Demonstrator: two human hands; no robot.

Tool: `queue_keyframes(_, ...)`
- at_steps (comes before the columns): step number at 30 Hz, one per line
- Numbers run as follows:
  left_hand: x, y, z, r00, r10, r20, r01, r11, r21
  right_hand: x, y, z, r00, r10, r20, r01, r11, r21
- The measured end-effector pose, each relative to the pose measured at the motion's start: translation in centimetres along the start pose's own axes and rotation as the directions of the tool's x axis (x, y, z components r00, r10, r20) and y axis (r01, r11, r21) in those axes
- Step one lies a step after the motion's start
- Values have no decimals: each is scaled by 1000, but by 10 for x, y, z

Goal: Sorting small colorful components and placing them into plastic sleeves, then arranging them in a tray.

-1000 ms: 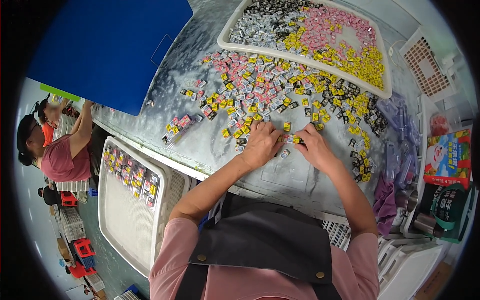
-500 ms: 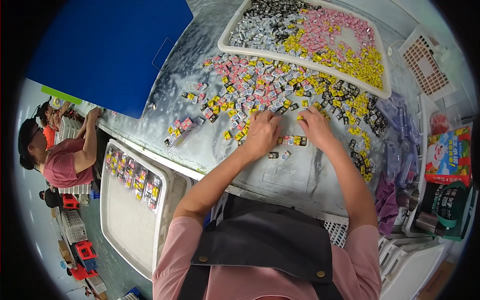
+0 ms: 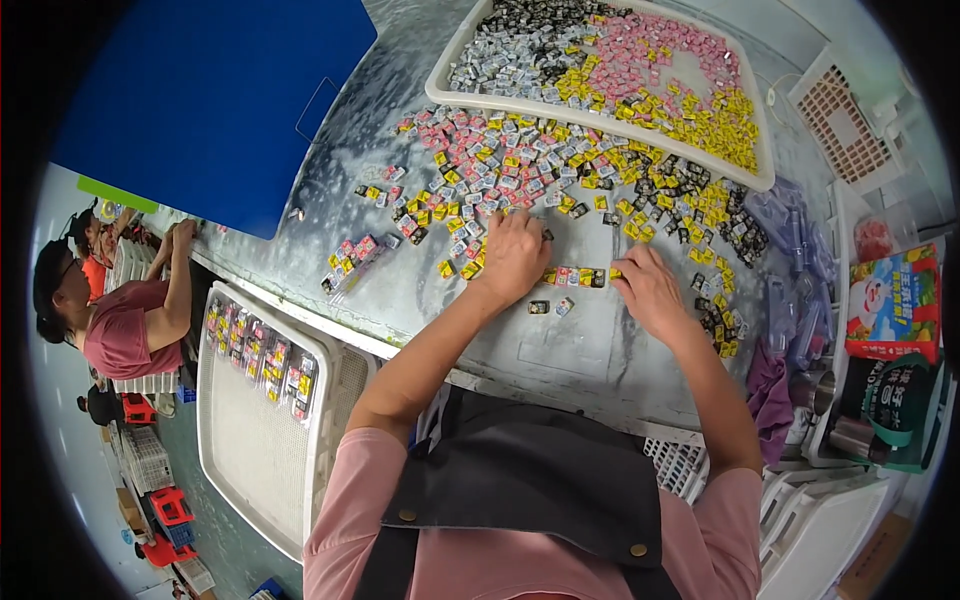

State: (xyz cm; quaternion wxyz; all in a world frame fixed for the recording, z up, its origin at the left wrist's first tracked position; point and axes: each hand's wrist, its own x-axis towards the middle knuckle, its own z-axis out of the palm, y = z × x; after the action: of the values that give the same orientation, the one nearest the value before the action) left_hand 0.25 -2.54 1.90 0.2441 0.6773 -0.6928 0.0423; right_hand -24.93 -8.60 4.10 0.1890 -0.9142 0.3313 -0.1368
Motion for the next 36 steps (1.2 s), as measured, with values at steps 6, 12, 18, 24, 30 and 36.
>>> queue_keyframes(6, -40, 6, -19, 985, -129, 115, 143, 981, -131, -5, -9, 8, 998, -54, -25, 53, 998, -17)
queue_keyframes(12, -54, 16, -28, 992, -77, 96, 92, 983, -158, -6, -15, 4, 999, -45, 6, 45, 999, -2)
queue_keyframes(18, -47, 9, -29, 974, -34, 223, 57, 993, -99, -2, -15, 2, 999, -44, 27, 43, 998, 48)
queue_keyframes(24, -35, 3, -32, 945, 60, 320, -9, 987, -159, 10, -22, -1, 986, 4, 169, -26, 991, 130)
queue_keyframes(30, -31, 4, -29, 927, 140, 347, -65, 973, -220, 14, -25, 5, 971, 73, 228, -100, 989, 109)
queue_keyframes(36, -25, 8, -25, 900, 168, 402, -79, 970, -228, 13, -29, 10, 972, 105, 212, -129, 986, 103)
